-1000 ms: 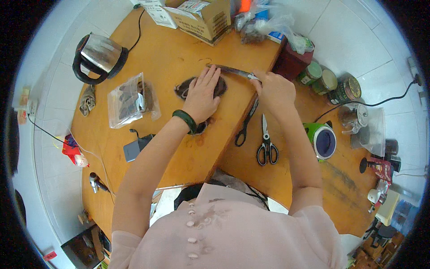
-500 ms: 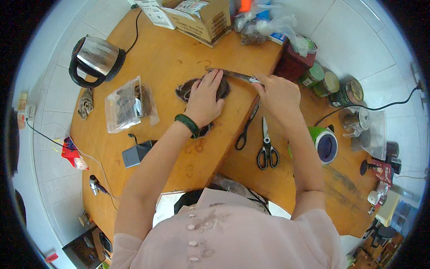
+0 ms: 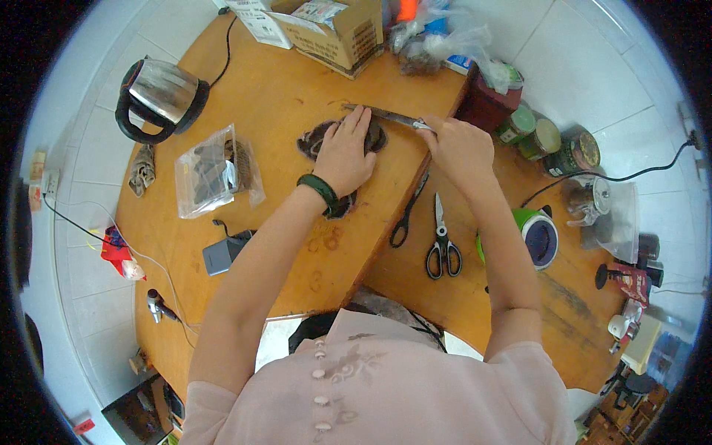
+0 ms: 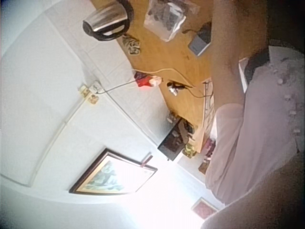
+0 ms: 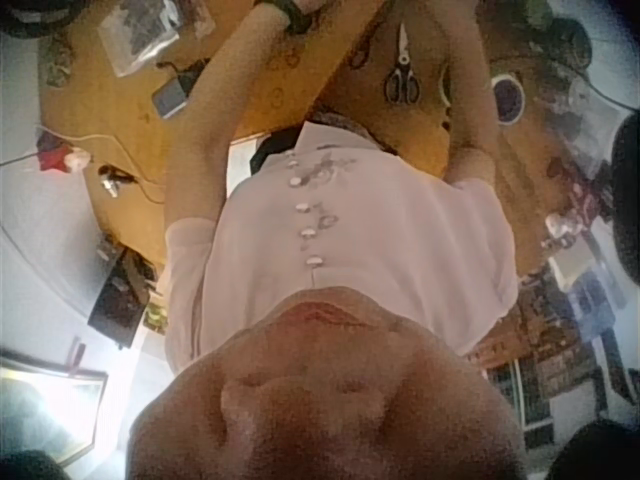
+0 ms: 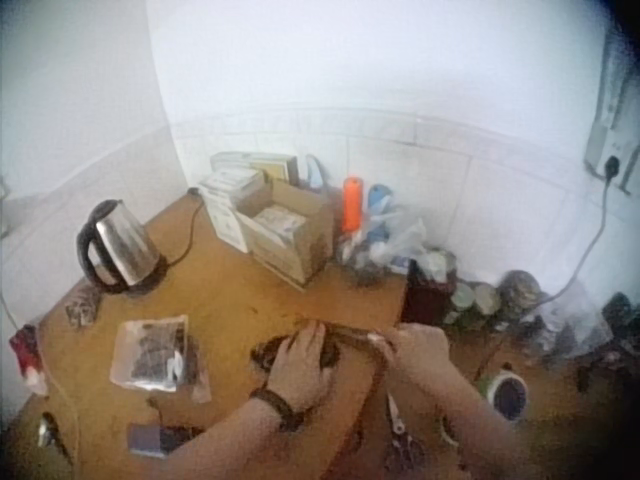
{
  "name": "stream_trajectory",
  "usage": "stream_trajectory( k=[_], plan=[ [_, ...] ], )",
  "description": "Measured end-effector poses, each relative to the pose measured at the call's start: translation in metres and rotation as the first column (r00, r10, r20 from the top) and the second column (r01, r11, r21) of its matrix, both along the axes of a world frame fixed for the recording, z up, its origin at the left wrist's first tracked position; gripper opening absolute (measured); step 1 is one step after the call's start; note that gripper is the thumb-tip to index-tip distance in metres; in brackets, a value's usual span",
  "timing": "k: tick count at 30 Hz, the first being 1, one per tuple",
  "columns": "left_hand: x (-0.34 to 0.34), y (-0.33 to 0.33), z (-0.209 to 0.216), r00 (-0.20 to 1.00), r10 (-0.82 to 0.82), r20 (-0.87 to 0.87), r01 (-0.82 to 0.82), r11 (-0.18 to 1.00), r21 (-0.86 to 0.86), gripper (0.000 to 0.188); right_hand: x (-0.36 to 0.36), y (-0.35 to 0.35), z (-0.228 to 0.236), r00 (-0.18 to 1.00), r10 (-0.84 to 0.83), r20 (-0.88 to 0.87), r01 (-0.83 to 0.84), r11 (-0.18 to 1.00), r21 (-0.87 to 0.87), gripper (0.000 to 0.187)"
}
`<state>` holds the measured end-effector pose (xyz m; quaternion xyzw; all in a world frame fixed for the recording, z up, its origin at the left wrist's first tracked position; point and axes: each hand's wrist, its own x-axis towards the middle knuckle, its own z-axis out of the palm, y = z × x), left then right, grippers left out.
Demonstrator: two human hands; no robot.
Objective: The person walks to a wooden table and uses a cloth to wipe the surface. They move a cardboard box and other items aside to reach different areas, then continue wiping the table with the cloth.
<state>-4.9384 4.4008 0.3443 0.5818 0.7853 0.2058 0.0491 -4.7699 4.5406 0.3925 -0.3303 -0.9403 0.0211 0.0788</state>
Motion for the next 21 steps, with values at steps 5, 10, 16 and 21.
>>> stream_trajectory(
  k=[5,10,16,21],
  plan=[
    [0.001,-0.001,0.003,1.000,-0.007,0.016,0.008,0.995,-0.097,0.071,0.000,0.000,0.002,1.000,0.016,-0.018,-0.017,1.000,-0.018,0.030],
    [0.001,0.000,0.006,0.999,0.004,0.034,-0.003,1.000,-0.010,0.073,-0.002,0.003,0.004,0.999,0.040,0.000,-0.040,0.999,-0.002,0.030],
    [0.003,-0.001,0.004,1.000,-0.008,0.027,0.007,0.998,0.056,0.074,-0.003,0.003,0.008,0.999,0.037,-0.005,-0.037,0.999,-0.023,0.029],
    [0.005,-0.001,0.004,1.000,-0.008,0.024,0.008,1.000,-0.020,0.073,-0.003,0.004,0.013,0.996,0.011,0.094,-0.007,0.999,-0.043,0.030]
  ],
)
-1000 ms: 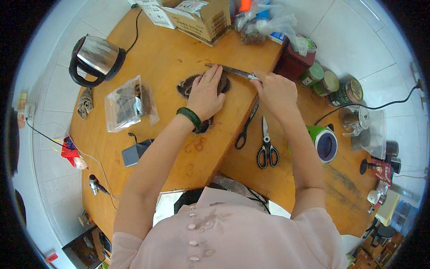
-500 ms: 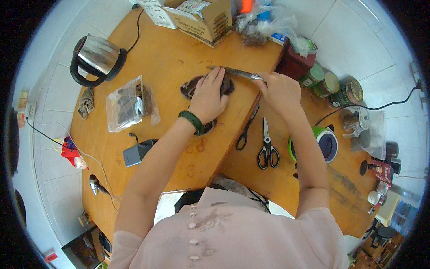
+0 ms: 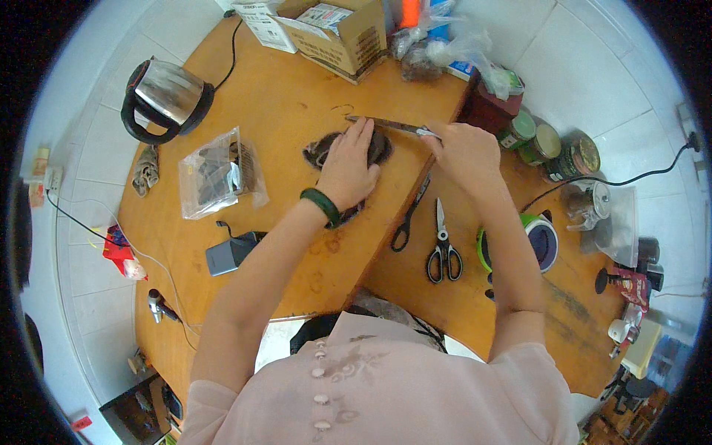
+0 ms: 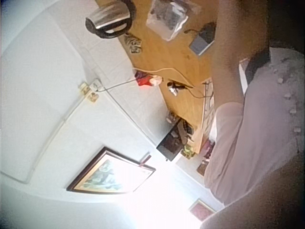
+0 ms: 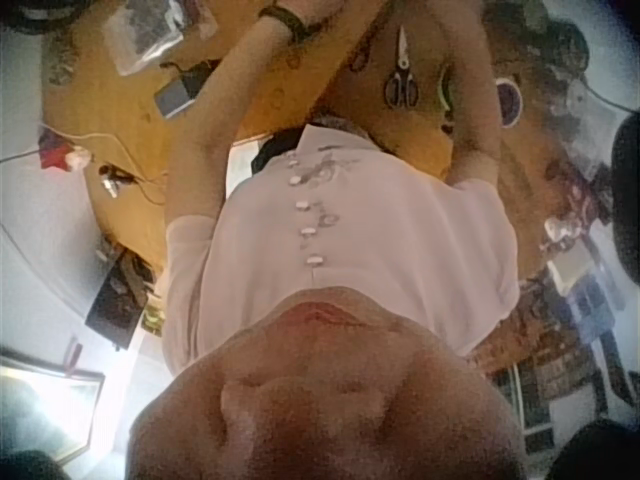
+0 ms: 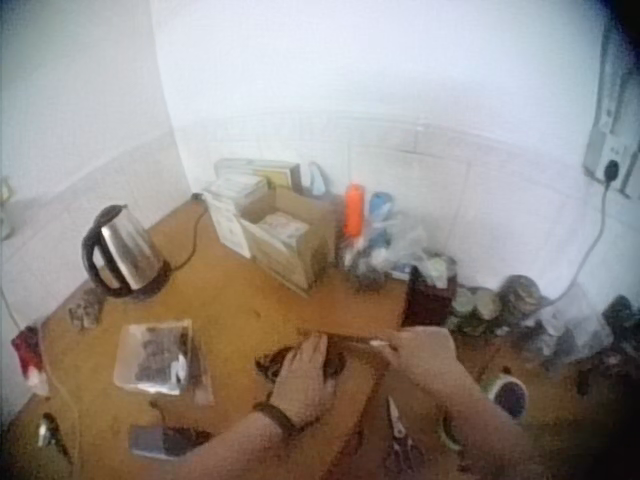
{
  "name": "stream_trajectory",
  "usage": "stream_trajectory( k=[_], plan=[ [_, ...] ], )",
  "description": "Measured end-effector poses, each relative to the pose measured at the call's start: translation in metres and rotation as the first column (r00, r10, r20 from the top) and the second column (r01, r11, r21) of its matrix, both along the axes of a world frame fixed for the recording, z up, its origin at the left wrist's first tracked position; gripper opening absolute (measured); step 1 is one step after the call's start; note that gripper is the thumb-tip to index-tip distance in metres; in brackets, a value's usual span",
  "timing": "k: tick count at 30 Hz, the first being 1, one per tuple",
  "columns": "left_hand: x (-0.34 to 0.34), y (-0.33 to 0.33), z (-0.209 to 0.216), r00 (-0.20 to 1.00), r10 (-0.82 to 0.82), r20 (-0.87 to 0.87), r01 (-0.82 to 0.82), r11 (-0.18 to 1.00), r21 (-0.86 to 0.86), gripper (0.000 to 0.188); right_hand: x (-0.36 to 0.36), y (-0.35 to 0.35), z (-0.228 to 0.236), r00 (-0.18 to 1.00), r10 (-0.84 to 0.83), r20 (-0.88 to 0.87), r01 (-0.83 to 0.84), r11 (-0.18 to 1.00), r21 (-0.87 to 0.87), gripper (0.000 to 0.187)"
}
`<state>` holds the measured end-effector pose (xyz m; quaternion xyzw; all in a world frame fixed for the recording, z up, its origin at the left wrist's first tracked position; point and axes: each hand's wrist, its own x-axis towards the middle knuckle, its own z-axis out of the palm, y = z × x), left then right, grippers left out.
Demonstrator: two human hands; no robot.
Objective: The person walks to a wooden table and uses a cloth to wipe the surface. They move a cardboard box and other items aside to reach different areas, then continue wiping the table with the cloth.
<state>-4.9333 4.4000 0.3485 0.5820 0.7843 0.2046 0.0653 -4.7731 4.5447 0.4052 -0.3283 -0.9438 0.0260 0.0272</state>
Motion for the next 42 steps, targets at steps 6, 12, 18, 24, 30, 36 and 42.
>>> stream_trajectory(
  k=[6,12,18,24,30,36,42],
  plan=[
    [-0.001,0.000,0.001,1.000,0.004,-0.017,-0.002,0.995,0.104,0.073,0.000,-0.001,-0.002,1.000,0.010,-0.026,-0.009,1.000,0.010,0.030],
    [-0.002,-0.001,-0.002,0.999,0.013,0.045,-0.016,0.997,0.079,0.072,-0.002,-0.005,-0.002,0.998,0.021,-0.065,-0.019,0.999,0.031,0.031],
    [0.002,-0.002,0.001,0.996,0.025,0.084,-0.030,0.998,0.054,0.072,-0.001,-0.003,0.002,1.000,0.003,0.001,-0.003,0.999,0.031,0.031],
    [-0.007,0.002,-0.004,0.997,0.044,0.070,-0.053,0.991,0.126,0.072,-0.009,-0.007,-0.005,0.993,0.029,-0.113,-0.019,0.996,0.088,0.029],
    [-0.013,0.009,-0.015,0.994,0.110,0.022,-0.112,0.982,0.152,0.071,-0.024,-0.001,-0.009,0.996,0.037,-0.080,-0.032,0.998,0.053,0.030],
    [-0.010,0.008,-0.012,0.991,0.136,0.014,-0.137,0.987,0.082,0.071,-0.027,0.010,-0.008,0.995,0.067,-0.071,-0.064,0.997,0.043,0.032],
    [-0.011,0.009,-0.009,0.989,0.136,0.055,-0.141,0.986,0.085,0.070,-0.030,0.018,-0.006,0.994,0.102,-0.032,-0.100,0.994,0.052,0.032]
  ],
)
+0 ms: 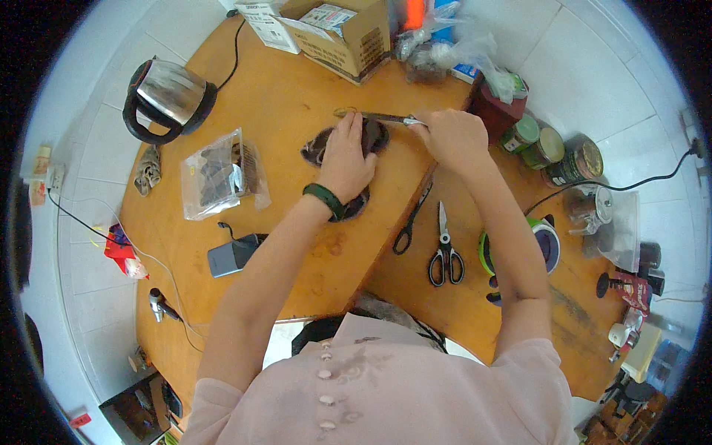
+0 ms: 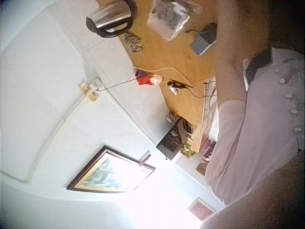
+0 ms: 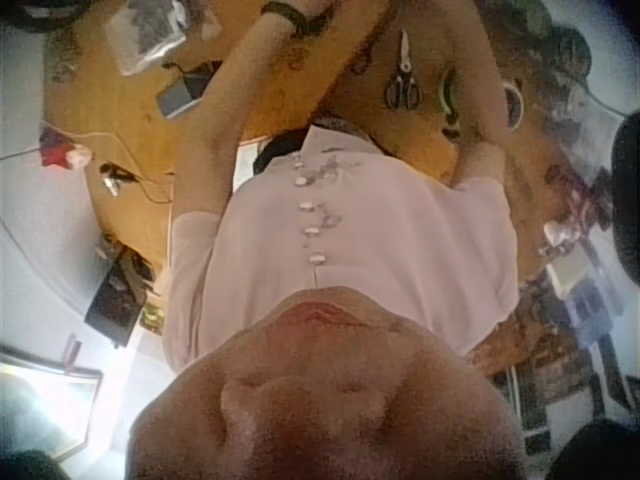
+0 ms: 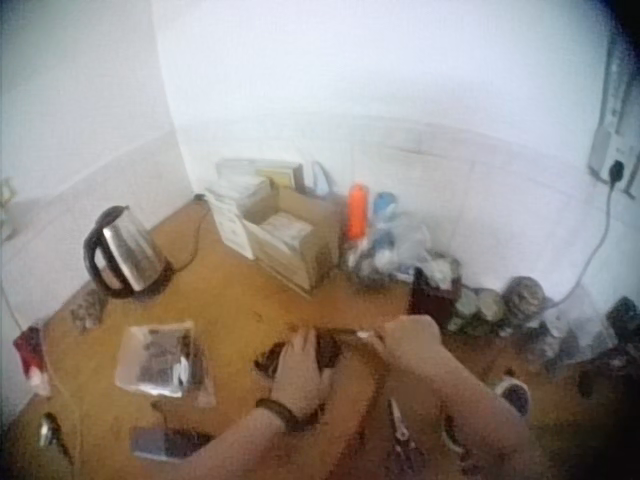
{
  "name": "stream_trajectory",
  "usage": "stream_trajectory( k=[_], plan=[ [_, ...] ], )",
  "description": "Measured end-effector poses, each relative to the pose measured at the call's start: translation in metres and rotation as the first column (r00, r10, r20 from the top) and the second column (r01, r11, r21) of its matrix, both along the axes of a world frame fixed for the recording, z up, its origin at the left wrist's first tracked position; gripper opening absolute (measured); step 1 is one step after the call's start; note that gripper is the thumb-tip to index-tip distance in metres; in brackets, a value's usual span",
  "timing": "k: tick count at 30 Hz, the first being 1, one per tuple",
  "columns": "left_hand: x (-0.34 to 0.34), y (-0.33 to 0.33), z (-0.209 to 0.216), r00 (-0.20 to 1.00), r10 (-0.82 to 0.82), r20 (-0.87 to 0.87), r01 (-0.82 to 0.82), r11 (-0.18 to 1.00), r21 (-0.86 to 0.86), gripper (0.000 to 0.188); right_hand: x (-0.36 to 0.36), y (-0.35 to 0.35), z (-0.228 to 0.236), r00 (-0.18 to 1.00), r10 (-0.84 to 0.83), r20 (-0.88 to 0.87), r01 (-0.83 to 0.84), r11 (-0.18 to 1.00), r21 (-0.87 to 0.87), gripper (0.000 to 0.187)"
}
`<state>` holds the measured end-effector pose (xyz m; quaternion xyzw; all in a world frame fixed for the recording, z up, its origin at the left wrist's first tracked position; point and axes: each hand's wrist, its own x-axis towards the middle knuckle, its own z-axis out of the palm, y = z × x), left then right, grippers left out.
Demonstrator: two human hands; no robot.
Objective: The person walks to a wooden table and uses a cloth to wipe the surface. They move a cardboard box and other items aside to reach different areas, then continue wiping the table with the cloth.
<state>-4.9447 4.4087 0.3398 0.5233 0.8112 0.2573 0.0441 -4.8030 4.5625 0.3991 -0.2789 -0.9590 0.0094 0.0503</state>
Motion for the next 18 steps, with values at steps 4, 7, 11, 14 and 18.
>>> stream_trajectory(
  k=[4,7,11,14,18],
  plan=[
    [-0.0017,0.0005,0.0004,0.999,-0.022,-0.025,0.023,0.999,0.049,0.071,-0.0004,-0.0005,-0.0017,1.000,0.006,-0.010,-0.006,1.000,0.001,0.031],
    [-0.0026,0.0004,0.0010,1.000,-0.023,0.008,0.023,0.999,0.031,0.072,-0.0003,-0.0001,-0.0029,0.996,0.032,-0.080,-0.031,0.999,0.011,0.032],
    [-0.0019,-0.0003,0.0032,1.000,-0.014,-0.020,0.014,1.000,0.005,0.071,-0.0018,0.0015,-0.0026,1.000,0.010,-0.004,-0.010,1.000,-0.012,0.030],
    [-0.0028,0.0009,0.0039,1.000,0.004,0.004,-0.004,0.996,0.086,0.072,-0.0043,0.0021,-0.0023,1.000,0.003,0.006,-0.003,1.000,-0.009,0.029],
    [-0.0019,-0.0010,0.0033,1.000,0.007,0.030,-0.004,0.996,-0.090,0.073,-0.0047,0.0017,0.0003,1.000,0.024,-0.019,-0.025,1.000,-0.011,0.029]
  ],
)
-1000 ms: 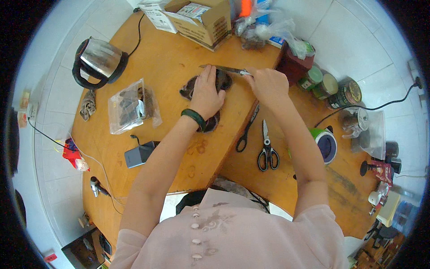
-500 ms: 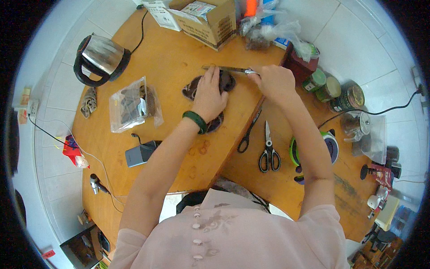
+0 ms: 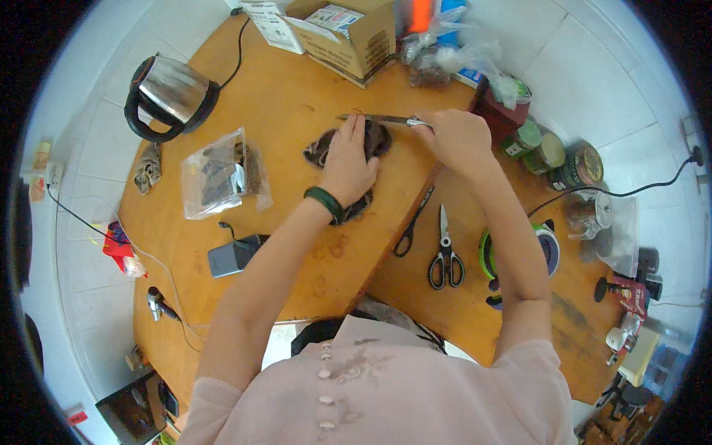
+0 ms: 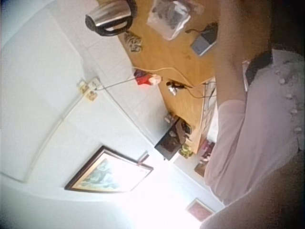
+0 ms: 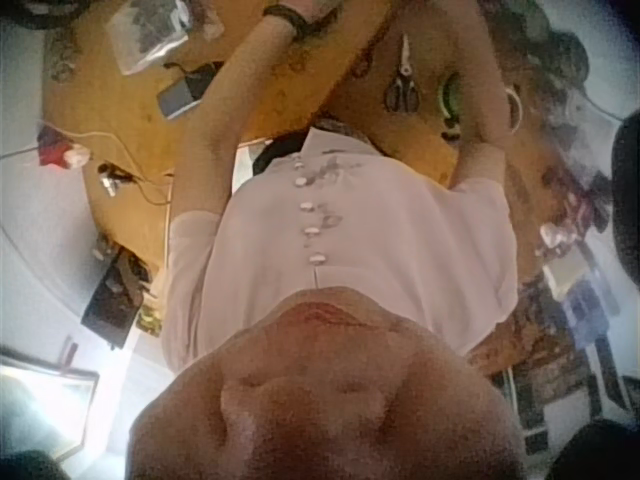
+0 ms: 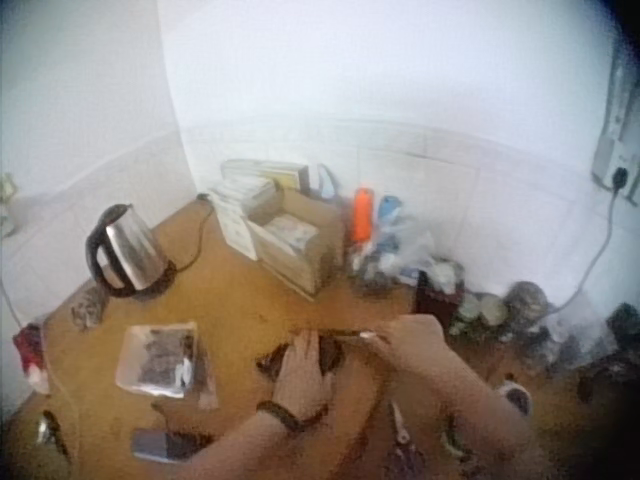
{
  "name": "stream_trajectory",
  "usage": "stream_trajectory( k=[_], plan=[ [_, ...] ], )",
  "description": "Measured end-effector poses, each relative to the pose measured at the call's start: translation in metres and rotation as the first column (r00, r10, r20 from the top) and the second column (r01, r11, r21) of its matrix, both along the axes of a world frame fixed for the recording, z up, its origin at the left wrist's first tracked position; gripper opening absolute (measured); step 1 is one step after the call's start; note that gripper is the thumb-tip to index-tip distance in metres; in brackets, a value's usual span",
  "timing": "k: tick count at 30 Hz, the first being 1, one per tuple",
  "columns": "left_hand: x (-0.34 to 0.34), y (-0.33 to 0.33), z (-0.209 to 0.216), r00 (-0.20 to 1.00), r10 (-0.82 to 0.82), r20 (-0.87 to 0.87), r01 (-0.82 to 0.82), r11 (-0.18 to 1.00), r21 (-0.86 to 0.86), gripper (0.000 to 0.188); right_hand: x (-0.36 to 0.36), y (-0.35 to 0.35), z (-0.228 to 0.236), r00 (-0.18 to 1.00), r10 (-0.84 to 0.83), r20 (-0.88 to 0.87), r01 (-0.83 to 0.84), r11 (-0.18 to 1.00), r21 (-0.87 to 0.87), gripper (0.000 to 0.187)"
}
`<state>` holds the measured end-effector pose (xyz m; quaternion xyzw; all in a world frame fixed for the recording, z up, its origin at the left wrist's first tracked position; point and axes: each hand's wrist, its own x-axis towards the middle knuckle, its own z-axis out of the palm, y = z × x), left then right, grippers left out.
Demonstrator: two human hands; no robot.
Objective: The person walks to a wooden table and uses a cloth to wipe the surface. They move a cardboard box and other items aside to reach different areas, then continue wiping the table with the cloth.
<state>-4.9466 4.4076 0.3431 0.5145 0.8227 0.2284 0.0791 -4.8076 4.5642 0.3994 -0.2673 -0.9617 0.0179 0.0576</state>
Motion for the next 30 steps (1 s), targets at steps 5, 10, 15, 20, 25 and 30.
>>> stream_trajectory(
  k=[5,10,15,20,25,30],
  plan=[
    [-0.001,-0.001,-0.002,1.000,0.007,-0.014,-0.005,0.995,0.103,0.074,-0.003,0.000,0.001,0.999,-0.023,0.025,0.023,1.000,0.006,0.030],
    [-0.001,-0.002,-0.002,1.000,-0.013,-0.026,0.015,0.997,0.080,0.074,0.000,-0.002,0.002,1.000,-0.008,-0.030,0.008,1.000,0.009,0.032],
    [0.000,-0.001,-0.001,0.999,-0.030,-0.039,0.037,0.981,0.191,0.073,0.004,-0.008,0.003,0.999,-0.044,-0.007,0.044,0.999,0.024,0.031],
    [0.001,0.001,-0.001,0.997,-0.072,-0.037,0.077,0.989,0.126,0.073,0.012,-0.011,0.007,0.995,-0.089,0.048,0.091,0.995,-0.032,0.031],
    [0.000,0.002,-0.002,0.996,-0.074,-0.046,0.079,0.987,0.141,0.072,0.013,-0.012,0.003,0.996,-0.083,0.019,0.083,0.996,0.010,0.031],
    [0.001,0.004,-0.004,0.996,-0.080,-0.045,0.085,0.989,0.124,0.071,0.016,-0.010,0.000,0.994,-0.106,0.008,0.106,0.994,-0.009,0.030]
  ],
)
